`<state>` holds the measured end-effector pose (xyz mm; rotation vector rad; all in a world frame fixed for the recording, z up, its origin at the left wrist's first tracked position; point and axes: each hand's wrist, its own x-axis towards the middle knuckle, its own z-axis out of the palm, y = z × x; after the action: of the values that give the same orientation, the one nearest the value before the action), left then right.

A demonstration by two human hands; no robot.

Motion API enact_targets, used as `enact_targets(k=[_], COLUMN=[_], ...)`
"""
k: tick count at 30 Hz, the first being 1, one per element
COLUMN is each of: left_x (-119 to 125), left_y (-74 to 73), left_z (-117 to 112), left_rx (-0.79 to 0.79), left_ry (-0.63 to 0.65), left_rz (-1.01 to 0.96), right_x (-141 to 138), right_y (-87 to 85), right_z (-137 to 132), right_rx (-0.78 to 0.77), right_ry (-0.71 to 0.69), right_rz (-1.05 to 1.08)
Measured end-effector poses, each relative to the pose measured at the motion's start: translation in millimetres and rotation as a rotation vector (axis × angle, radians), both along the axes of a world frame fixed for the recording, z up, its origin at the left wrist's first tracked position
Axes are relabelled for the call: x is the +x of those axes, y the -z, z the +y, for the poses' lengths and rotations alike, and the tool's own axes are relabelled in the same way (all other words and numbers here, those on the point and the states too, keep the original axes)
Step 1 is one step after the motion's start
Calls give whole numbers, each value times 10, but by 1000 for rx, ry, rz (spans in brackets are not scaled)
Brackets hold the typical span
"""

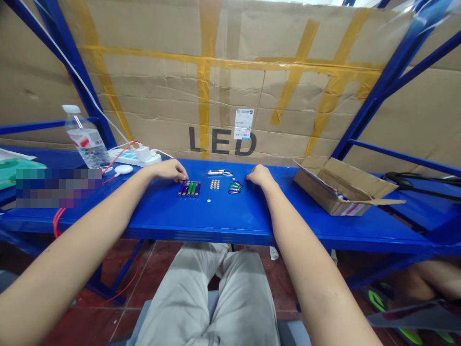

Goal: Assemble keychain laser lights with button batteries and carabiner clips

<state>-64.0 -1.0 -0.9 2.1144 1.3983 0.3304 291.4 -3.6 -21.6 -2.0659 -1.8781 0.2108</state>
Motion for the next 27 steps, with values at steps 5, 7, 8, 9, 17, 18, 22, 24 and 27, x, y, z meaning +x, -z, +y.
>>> enact_targets(k=[5, 7, 8, 9, 17, 18, 22, 24, 27], left_x=[43, 50, 52, 52, 51, 49, 25, 8, -9], left_y=[-50, -65, -69, -71, -82, -85, -80, -68, -54], left_z=[-63, -82, -89, -93, -106, -106, -85, -66, -41], left_rx=[-17, -23, -26, -28, 1, 5, 4, -3, -16], left_ry=[48, 58, 57, 54, 60, 60, 59, 53, 49], left_rz=[-16, -21, -25, -28, 21, 33, 50, 41, 37], right_x=[-3, -6, -8, -12, -58, -61, -67, -66, -62], right_y=[2, 4, 5, 5, -7, -9, -12, -8, 0], right_z=[-14, -14, -14, -15, -49, -54, -61, -54, -36], right_rx=[4, -2, -6, -8, -18, -19, -22, -23, -29], right_ry=[-12, -26, -34, -41, -80, -80, -85, -88, -88], right_rz=[16, 29, 35, 40, 70, 74, 91, 92, 90])
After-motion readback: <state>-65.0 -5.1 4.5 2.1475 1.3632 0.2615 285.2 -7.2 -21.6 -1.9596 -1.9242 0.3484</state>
